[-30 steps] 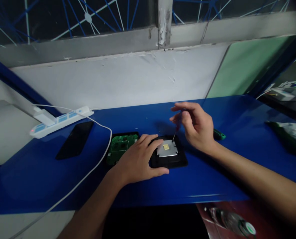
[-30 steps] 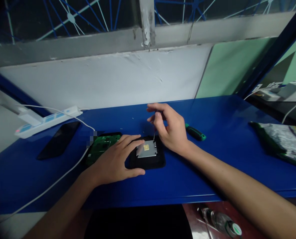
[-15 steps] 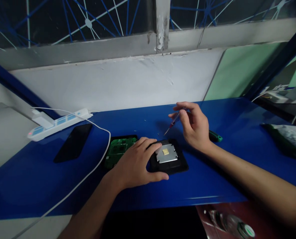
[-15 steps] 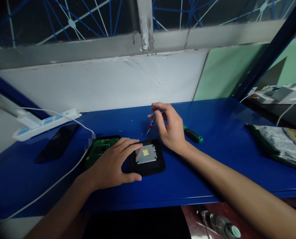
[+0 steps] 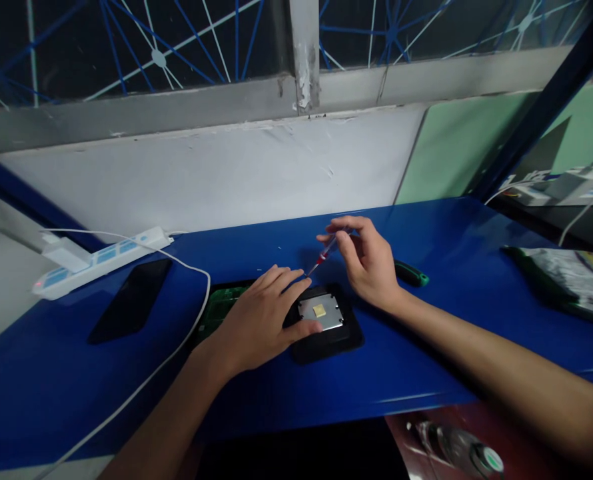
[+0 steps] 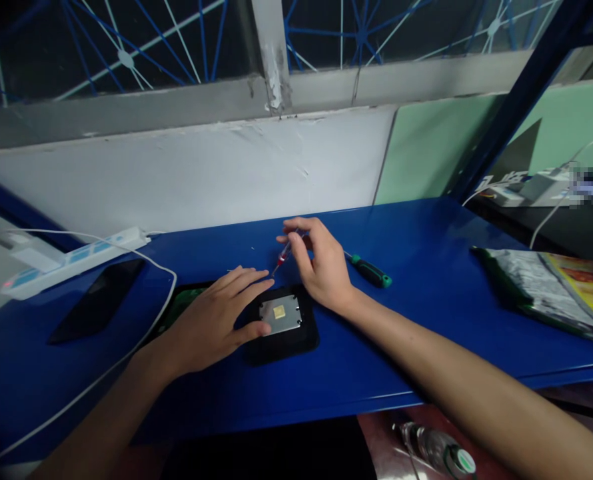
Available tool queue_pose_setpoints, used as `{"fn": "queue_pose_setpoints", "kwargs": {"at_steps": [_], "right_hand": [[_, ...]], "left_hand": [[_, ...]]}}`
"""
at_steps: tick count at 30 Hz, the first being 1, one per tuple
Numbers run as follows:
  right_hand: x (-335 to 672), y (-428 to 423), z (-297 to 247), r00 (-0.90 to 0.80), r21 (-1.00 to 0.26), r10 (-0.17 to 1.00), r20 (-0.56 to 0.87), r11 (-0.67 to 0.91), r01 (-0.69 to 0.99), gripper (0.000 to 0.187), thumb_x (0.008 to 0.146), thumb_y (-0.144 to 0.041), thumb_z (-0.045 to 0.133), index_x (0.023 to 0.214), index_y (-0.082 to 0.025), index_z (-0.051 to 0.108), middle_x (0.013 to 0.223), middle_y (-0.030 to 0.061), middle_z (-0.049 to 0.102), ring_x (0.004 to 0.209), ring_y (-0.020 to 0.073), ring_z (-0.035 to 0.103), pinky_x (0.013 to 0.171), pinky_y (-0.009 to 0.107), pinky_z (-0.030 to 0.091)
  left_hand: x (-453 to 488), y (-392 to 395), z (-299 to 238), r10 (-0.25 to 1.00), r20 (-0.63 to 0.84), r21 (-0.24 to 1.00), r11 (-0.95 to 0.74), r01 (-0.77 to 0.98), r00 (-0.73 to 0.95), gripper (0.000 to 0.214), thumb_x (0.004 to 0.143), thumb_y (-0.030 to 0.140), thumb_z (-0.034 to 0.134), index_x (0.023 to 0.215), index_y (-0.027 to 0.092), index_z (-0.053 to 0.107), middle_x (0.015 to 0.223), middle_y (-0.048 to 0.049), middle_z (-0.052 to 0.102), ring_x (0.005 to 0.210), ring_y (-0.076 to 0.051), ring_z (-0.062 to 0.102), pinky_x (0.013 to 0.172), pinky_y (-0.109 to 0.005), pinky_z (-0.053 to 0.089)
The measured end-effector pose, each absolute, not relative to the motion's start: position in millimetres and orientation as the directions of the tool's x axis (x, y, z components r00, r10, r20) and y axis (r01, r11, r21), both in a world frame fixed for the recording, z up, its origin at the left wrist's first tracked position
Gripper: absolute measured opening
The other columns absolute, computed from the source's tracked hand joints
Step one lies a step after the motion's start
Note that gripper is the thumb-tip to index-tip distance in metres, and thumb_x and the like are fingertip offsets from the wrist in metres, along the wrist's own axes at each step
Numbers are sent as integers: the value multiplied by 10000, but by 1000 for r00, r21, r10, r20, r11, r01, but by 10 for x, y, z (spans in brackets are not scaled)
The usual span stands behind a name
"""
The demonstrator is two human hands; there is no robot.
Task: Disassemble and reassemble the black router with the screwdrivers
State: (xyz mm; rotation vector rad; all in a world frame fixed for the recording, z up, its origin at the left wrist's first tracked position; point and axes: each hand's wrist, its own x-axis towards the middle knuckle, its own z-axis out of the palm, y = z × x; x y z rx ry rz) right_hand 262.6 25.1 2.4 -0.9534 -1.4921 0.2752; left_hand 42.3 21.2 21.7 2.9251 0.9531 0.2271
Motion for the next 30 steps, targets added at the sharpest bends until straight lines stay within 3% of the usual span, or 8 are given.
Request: {"fn": "queue_pose_setpoints", "kwargs": {"at_steps": [12, 16, 21, 26, 30], "right_hand": [[2639, 268, 41, 147, -653, 653, 743, 657, 377, 177, 1012, -238, 491, 1179, -231, 551, 1067, 42, 661, 912, 149, 742, 804, 321, 607], [2657, 264, 54, 178, -653, 639, 748, 664, 365, 233, 997, -275, 532, 1229, -264, 541, 987, 14, 656, 699, 107, 686, 637, 291, 594], [2642, 196, 81, 136, -659, 663, 736, 654, 372, 191, 961, -287, 601, 1149, -264, 574, 877, -25, 628, 508, 60, 602, 446, 224, 509], [2617, 133, 86, 56, -609, 645, 762, 685, 400, 172, 928, -285, 648, 1075, -242, 570, 968, -1, 639, 547, 59, 624, 462, 215, 530], [2607, 109, 94, 0, -545, 608, 794, 712, 443, 162, 927, -274, 648, 1064, -237, 569, 938, 4, 645, 626, 85, 646, 562, 248, 572]], "left_hand": [[426, 308, 138, 596, 142, 140, -803, 580, 790, 693, 998, 679, 340, 1407, 148, 515, 1436, -127, 580, 1391, -319, 457, 1179, -548, 321], [402, 320, 132, 618, 144, 151, -786, 600, 773, 713, 990, 690, 326, 1402, 142, 519, 1430, -133, 582, 1388, -327, 454, 1174, -555, 324], [328, 318, 161, 652, 171, 187, -758, 625, 739, 683, 980, 699, 351, 1380, 178, 539, 1413, -118, 594, 1370, -320, 470, 1168, -550, 337], [261, 213, 239, 669, 114, 226, -737, 637, 734, 745, 867, 779, 514, 1320, 189, 566, 1375, -115, 606, 1339, -362, 496, 1174, -593, 315], [281, 109, 238, 668, 5, 250, -722, 645, 745, 969, 710, 855, 618, 1400, 185, 503, 1452, -143, 524, 1387, -419, 424, 1144, -609, 358]]}}
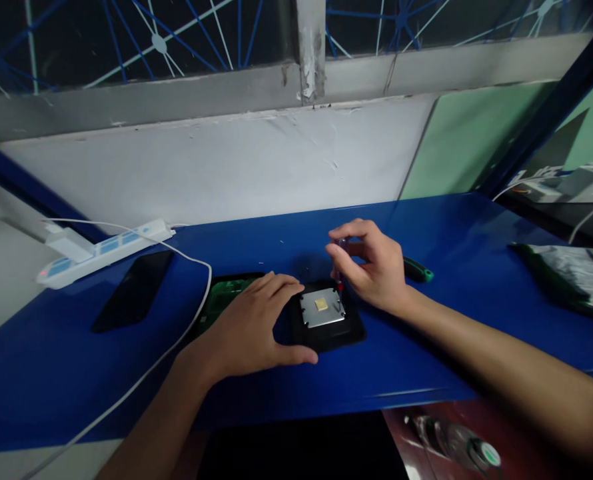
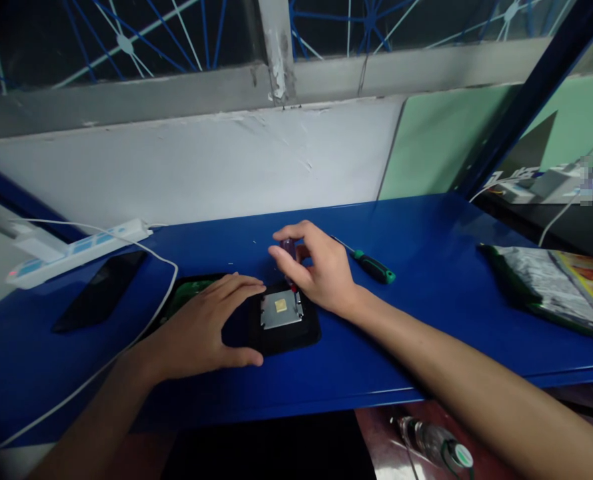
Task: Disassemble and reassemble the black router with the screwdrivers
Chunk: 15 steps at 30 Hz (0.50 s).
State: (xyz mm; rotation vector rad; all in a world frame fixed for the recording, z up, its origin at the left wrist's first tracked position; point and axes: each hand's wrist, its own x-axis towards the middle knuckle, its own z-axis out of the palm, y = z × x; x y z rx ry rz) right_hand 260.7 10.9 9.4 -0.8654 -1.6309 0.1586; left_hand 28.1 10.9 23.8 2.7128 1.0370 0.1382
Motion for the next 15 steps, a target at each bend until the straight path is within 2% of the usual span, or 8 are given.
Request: {"fn": "queue_pose_setpoints", "kwargs": {"at_steps": [4, 11, 15], "right_hand": [[2606, 98, 97, -12, -513, 579, 815, 732, 448, 155, 924, -248, 647, 1060, -244, 572, 938, 4, 642, 684, 100, 650, 593, 261, 578], [2603, 88, 103, -20, -499, 574, 819, 728, 470, 139, 931, -251, 633, 1053, -251, 568, 913, 8, 638, 688, 118, 653, 583, 281, 586], [2600, 85, 105, -28, -486, 561, 827, 739, 466, 160, 922, -230, 646, 1060, -253, 568, 924, 9, 638, 696, 115, 652, 587, 272, 585]], "left_hand": [[299, 78, 154, 642, 19, 245, -746, 619, 766, 1079, 635, 864, 669, 1437, 172, 466, 1477, -160, 482, 1380, -419, 426, 1154, -597, 353], [269, 104, 93, 625, 59, 228, -768, 599, 779, 997, 705, 800, 670, 1450, 177, 446, 1483, -161, 480, 1388, -401, 424, 1145, -560, 389], [259, 97, 112, 640, 22, 213, -754, 622, 768, 1011, 727, 774, 672, 1476, 148, 411, 1513, -171, 452, 1420, -419, 382, 1150, -562, 386]]}}
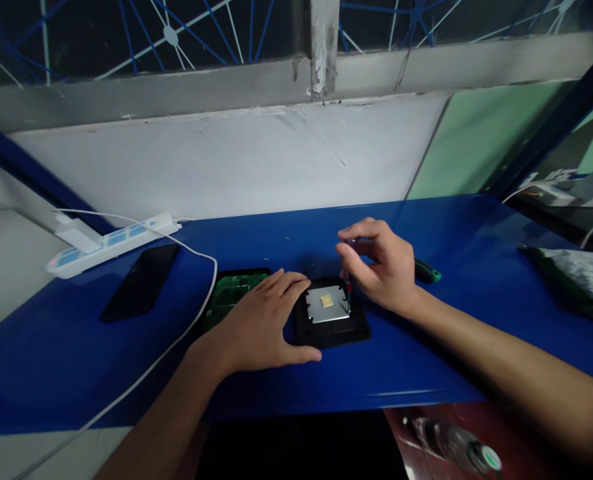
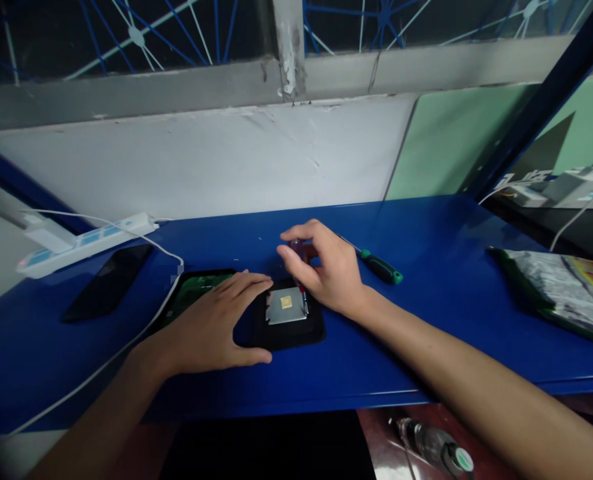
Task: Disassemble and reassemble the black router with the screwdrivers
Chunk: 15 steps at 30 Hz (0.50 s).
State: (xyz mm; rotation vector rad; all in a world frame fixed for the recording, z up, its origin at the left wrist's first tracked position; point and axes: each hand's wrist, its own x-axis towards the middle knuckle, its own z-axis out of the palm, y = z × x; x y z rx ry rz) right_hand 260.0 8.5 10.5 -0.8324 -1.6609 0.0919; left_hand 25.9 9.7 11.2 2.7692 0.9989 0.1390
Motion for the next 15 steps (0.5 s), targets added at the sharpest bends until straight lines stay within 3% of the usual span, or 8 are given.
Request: {"fn": "queue_pose_setpoints", "kwargs": {"at_steps": [15], "right_hand": [[2610, 75, 105, -47, -475, 557, 829, 746, 467, 166, 932, -243, 635, 1081, -257, 563, 935, 15, 641, 708, 122, 664, 598, 279, 597]], "left_hand": [[262, 99, 136, 656, -6, 257, -728, 635, 755, 1015, 717, 749, 699, 1495, 180, 382, 1544, -160, 428, 1449, -430, 341, 1161, -575, 365]]}}
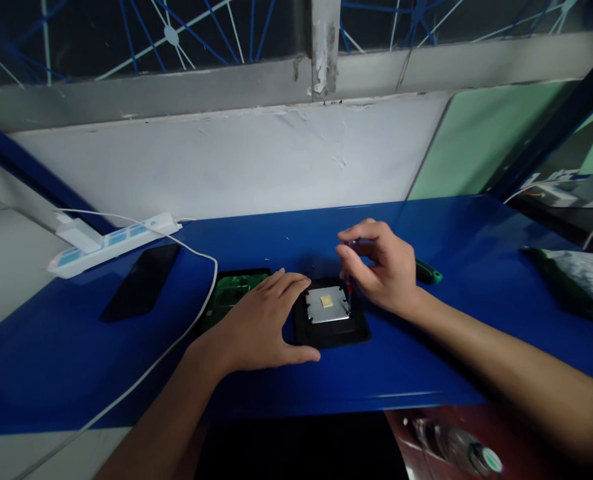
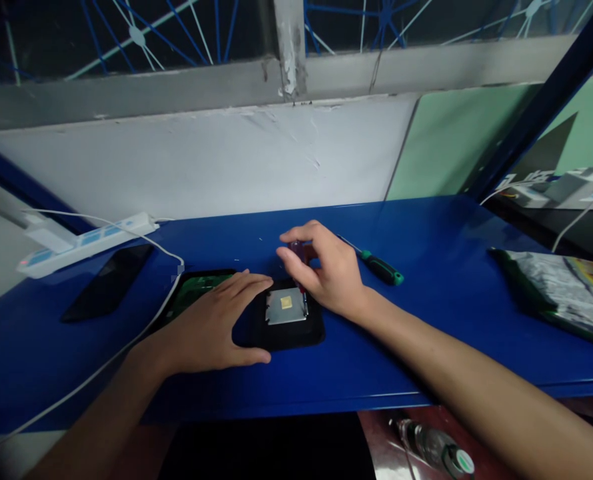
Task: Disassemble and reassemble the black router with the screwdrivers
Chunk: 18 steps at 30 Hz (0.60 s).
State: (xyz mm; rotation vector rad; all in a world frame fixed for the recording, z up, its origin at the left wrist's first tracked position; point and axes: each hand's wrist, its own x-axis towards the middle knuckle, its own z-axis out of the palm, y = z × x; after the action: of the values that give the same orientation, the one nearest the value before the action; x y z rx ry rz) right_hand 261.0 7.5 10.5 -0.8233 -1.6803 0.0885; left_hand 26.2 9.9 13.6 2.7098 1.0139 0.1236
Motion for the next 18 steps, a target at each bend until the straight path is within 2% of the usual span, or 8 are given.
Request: {"fn": "queue_pose_setpoints", "kwargs": {"at_steps": [6, 9, 13, 18], "right_hand": [[2602, 57, 89, -75, -463, 553, 830, 756, 463, 181, 949, -218, 608, 1111, -265, 543, 966, 25, 630, 754, 129, 671, 610, 274, 598], [2593, 49, 94, -88, -446, 540, 837, 767, 462, 178, 954, -215, 598, 1113, -266, 536, 953, 20, 623, 715, 118, 661, 595, 268, 591], [2585, 37, 112, -107, -435, 533, 839, 776, 456, 194, 946, -195, 606, 1115, -259, 536, 933, 16, 622, 685, 110, 652, 592, 264, 585], [2592, -11, 118, -121, -458, 554, 824, 776, 433, 171, 967, -176, 542, 1124, -244, 526, 929, 25, 658, 653, 103, 669, 569, 258, 575]], "left_hand": [[254, 109, 110, 641, 15, 265, -743, 615, 768, 999, 734, 755, 678, 1502, 190, 379, 1551, -158, 422, 1457, -431, 324, 1164, -596, 349], [255, 108, 118, 652, -3, 270, -729, 629, 758, 1015, 722, 768, 681, 1500, 187, 385, 1553, -161, 418, 1456, -448, 315, 1150, -620, 358], [246, 112, 110, 643, -16, 254, -738, 626, 765, 1037, 722, 788, 668, 1508, 178, 374, 1560, -164, 409, 1461, -434, 314, 1170, -595, 339], [231, 122, 72, 643, 29, 263, -744, 615, 765, 1017, 713, 786, 681, 1492, 192, 402, 1544, -158, 425, 1445, -443, 335, 1165, -616, 336]]}}
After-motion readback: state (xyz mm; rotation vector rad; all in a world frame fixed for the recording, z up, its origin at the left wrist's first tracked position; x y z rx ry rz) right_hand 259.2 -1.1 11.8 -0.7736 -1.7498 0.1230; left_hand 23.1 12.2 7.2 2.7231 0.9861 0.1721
